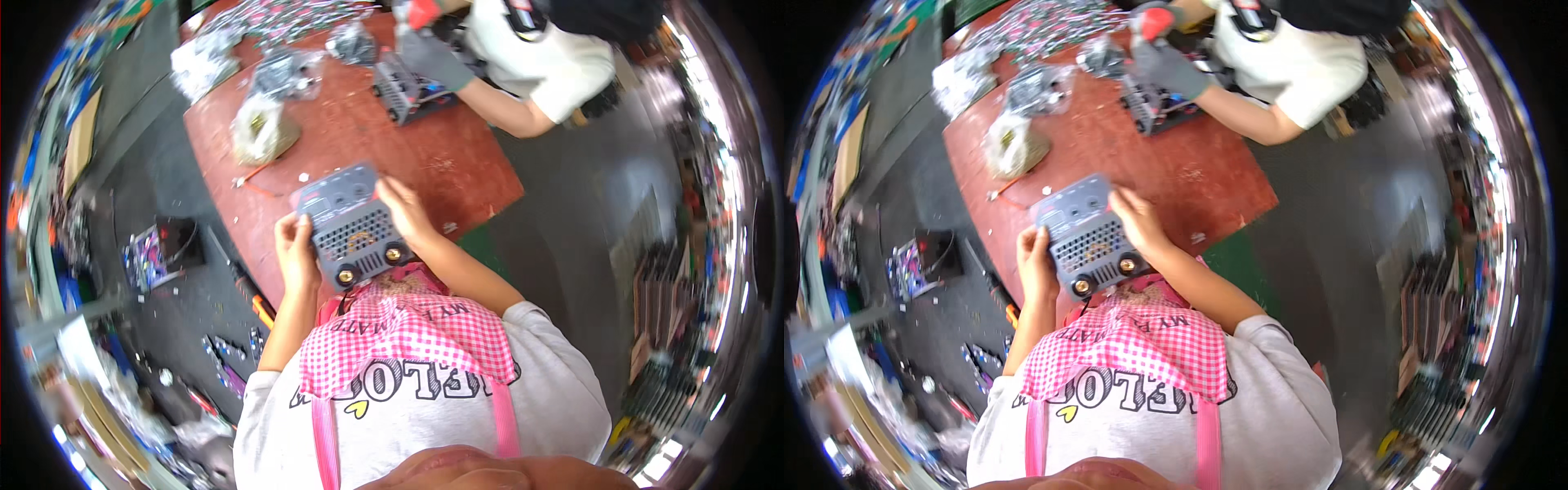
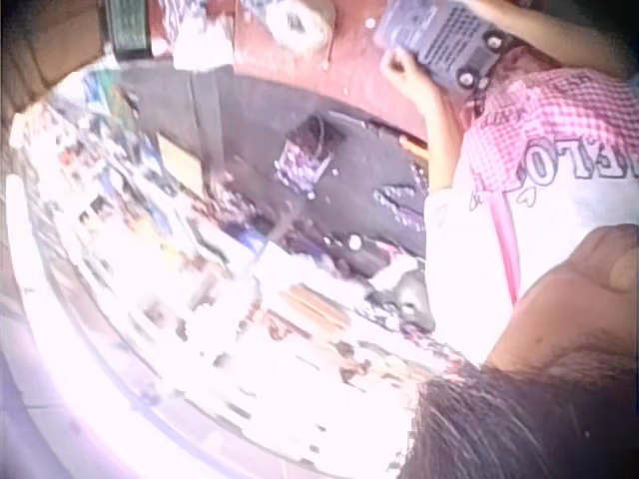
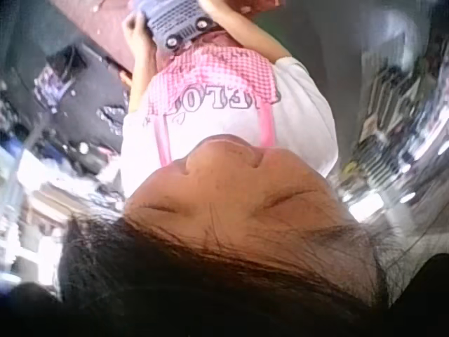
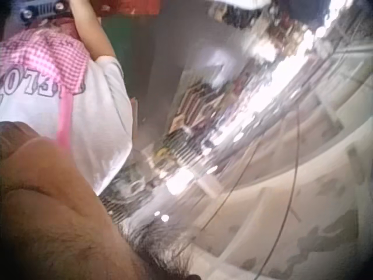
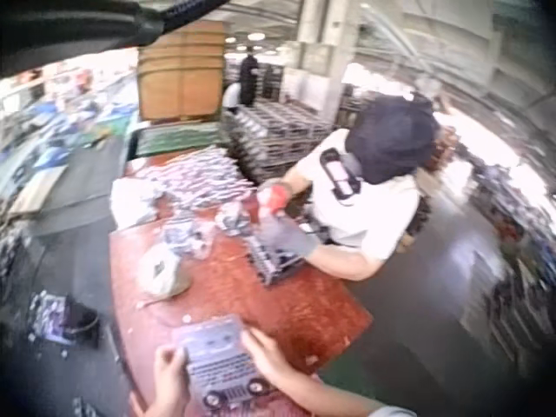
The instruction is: Assembling components and screwing covers onto electronic power supply units at a workbench.
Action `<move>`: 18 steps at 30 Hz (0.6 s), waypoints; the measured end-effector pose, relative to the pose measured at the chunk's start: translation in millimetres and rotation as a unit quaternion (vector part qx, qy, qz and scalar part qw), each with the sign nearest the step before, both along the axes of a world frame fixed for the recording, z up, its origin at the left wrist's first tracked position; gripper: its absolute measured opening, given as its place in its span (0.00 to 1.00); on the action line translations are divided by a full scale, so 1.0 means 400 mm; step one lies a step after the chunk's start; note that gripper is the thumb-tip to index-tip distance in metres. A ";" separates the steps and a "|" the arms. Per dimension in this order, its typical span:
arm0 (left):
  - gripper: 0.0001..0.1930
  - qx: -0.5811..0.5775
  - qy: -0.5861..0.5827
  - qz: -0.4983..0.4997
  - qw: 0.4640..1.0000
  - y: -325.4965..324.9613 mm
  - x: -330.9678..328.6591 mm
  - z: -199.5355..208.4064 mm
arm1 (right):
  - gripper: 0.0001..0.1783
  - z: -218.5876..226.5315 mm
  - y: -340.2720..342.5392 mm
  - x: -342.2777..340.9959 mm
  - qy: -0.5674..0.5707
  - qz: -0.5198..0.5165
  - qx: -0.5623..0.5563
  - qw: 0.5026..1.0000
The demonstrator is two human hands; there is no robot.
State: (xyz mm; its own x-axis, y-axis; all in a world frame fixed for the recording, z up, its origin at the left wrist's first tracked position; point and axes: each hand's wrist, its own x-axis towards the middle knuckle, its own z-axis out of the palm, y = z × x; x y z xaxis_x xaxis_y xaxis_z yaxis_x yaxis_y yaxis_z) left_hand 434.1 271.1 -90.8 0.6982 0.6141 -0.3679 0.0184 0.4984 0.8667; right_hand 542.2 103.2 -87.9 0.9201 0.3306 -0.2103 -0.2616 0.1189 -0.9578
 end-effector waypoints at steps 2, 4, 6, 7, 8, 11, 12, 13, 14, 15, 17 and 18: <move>0.10 0.014 -0.003 -0.040 0.999 0.013 -0.010 -0.005 | 0.17 0.000 -0.028 0.007 -0.117 -0.040 -0.067 0.990; 0.12 0.057 0.036 -0.065 0.996 0.008 -0.015 0.025 | 0.18 0.008 -0.050 0.009 -0.197 -0.055 -0.074 0.976; 0.13 0.110 0.022 -0.037 0.993 -0.007 -0.022 0.036 | 0.17 0.017 -0.069 0.004 -0.261 -0.033 -0.110 0.959; 0.13 0.140 0.007 0.005 0.990 -0.017 -0.033 0.025 | 0.18 0.016 -0.076 0.003 -0.297 -0.011 -0.146 0.943; 0.14 0.248 0.016 0.024 0.968 -0.028 -0.039 0.035 | 0.19 0.033 -0.079 0.003 -0.343 0.015 -0.177 0.923; 0.18 0.524 0.041 0.037 0.850 -0.044 -0.012 0.088 | 0.20 0.053 -0.062 0.032 -0.428 0.055 -0.221 0.875; 0.17 0.553 0.032 0.012 0.833 -0.052 0.008 0.111 | 0.19 0.058 -0.053 0.045 -0.441 0.067 -0.221 0.867; 0.17 0.581 0.025 -0.018 0.814 -0.060 0.027 0.130 | 0.18 0.064 -0.048 0.054 -0.451 0.074 -0.225 0.861; 0.17 0.608 0.034 -0.031 0.792 -0.065 0.038 0.154 | 0.18 0.079 -0.038 0.061 -0.470 0.089 -0.227 0.849; 0.18 0.634 0.043 -0.048 0.771 -0.071 0.050 0.165 | 0.17 0.085 -0.031 0.068 -0.485 0.100 -0.232 0.837; 0.16 0.648 0.045 -0.053 0.758 -0.071 0.068 0.154 | 0.14 0.093 -0.013 0.087 -0.501 0.123 -0.228 0.826; 0.15 0.645 0.054 -0.062 0.760 -0.070 0.071 0.139 | 0.14 0.078 -0.009 0.095 -0.503 0.131 -0.211 0.828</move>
State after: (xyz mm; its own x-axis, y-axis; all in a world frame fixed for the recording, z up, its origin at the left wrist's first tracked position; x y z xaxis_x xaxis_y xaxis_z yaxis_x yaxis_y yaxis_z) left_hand 462.6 243.2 -35.3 0.7892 0.4438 0.4245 0.1017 -0.7761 0.6223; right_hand 580.2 99.4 -56.7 0.6076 0.6394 0.4712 0.7304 -0.2166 -0.6477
